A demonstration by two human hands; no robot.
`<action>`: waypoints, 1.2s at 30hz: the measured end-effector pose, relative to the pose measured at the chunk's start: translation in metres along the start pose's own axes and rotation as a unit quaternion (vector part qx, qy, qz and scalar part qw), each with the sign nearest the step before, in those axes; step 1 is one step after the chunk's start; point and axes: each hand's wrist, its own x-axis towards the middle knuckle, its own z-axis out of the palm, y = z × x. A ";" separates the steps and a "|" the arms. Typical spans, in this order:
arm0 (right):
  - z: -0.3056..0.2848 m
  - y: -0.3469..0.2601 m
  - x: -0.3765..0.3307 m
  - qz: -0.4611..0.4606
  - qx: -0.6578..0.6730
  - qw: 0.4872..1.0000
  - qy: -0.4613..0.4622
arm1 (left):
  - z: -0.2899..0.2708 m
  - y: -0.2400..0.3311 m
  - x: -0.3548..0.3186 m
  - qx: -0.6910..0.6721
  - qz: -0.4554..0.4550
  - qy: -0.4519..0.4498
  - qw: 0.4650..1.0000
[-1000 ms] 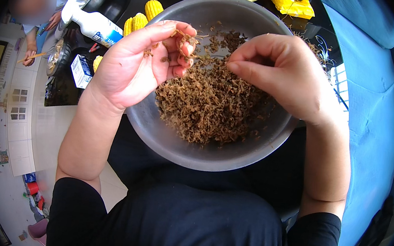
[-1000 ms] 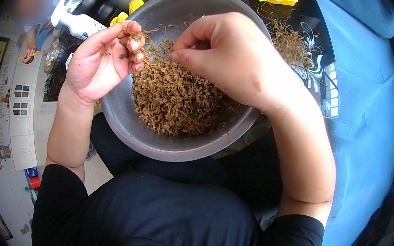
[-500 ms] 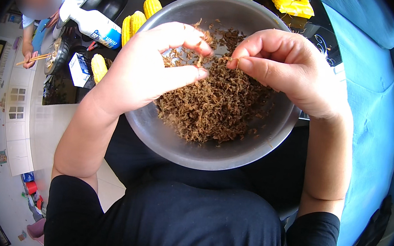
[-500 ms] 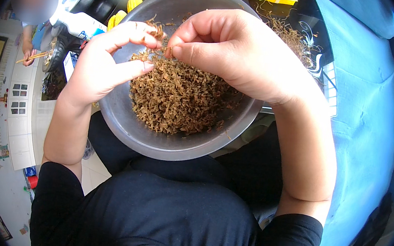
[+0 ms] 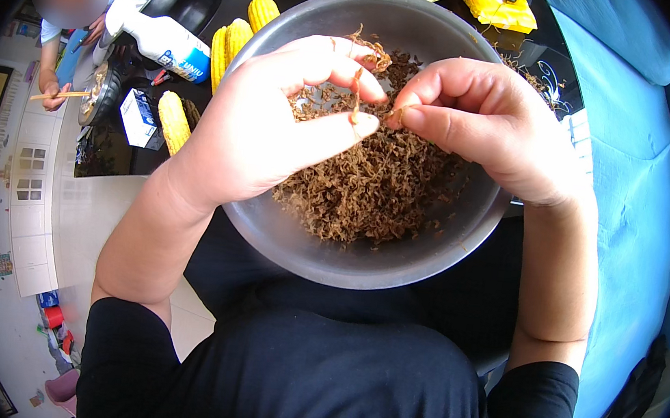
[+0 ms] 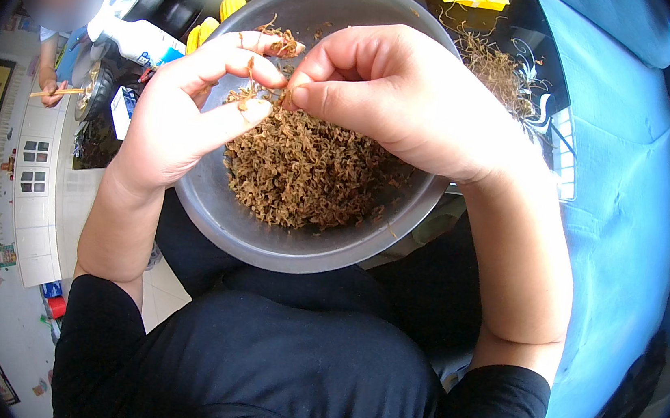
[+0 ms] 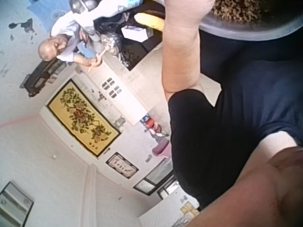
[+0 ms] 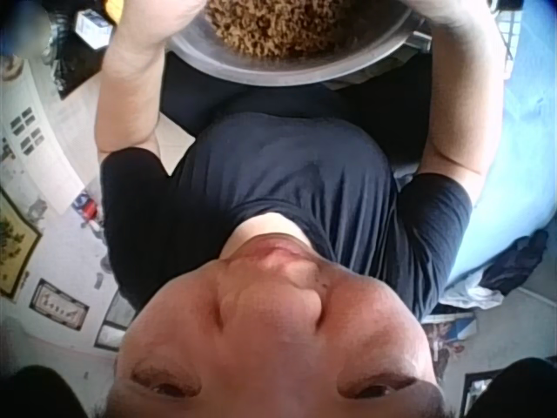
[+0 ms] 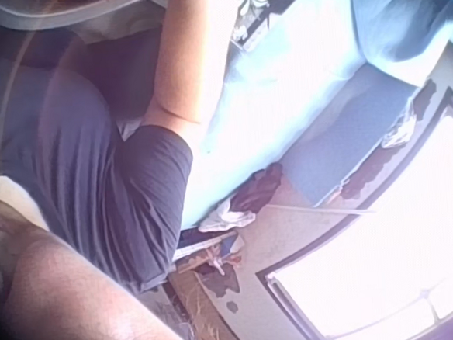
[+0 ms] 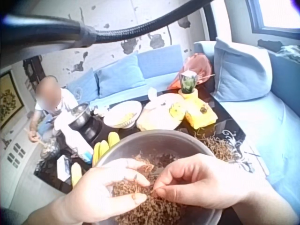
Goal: The person sits with a metal bowl on their lap and uses both hands to mix and fluff a brown shredded food item. They then stand, walk to the kitchen, and pour the contents into a larger pot on the stove. Finally, they wash a strainer, a knife, and a cloth at the sink.
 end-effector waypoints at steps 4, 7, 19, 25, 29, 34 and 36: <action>0.003 0.003 0.000 -0.006 -0.012 1.000 0.009 | 0.007 -0.001 0.002 0.002 0.021 0.013 1.000; 0.002 0.002 0.001 0.002 -0.011 1.000 0.005 | 0.006 -0.001 0.001 0.010 0.011 0.013 1.000; -0.111 0.041 -0.003 0.148 -0.498 0.810 0.270 | -0.015 -0.052 -0.011 0.323 -0.041 -0.158 0.932; -0.103 0.043 -0.003 0.149 -0.385 0.873 0.261 | -0.022 -0.038 0.007 0.299 -0.031 -0.248 0.921; -0.102 0.047 -0.005 0.036 -0.412 0.871 0.265 | 0.006 -0.037 -0.006 0.246 -0.013 -0.281 0.928; -0.103 0.046 0.001 0.021 -0.338 0.912 0.231 | 0.027 -0.037 0.000 0.316 -0.014 -0.336 0.887; -0.100 0.042 0.001 0.009 -0.320 0.919 0.231 | 0.020 -0.051 0.015 0.266 0.010 -0.248 0.931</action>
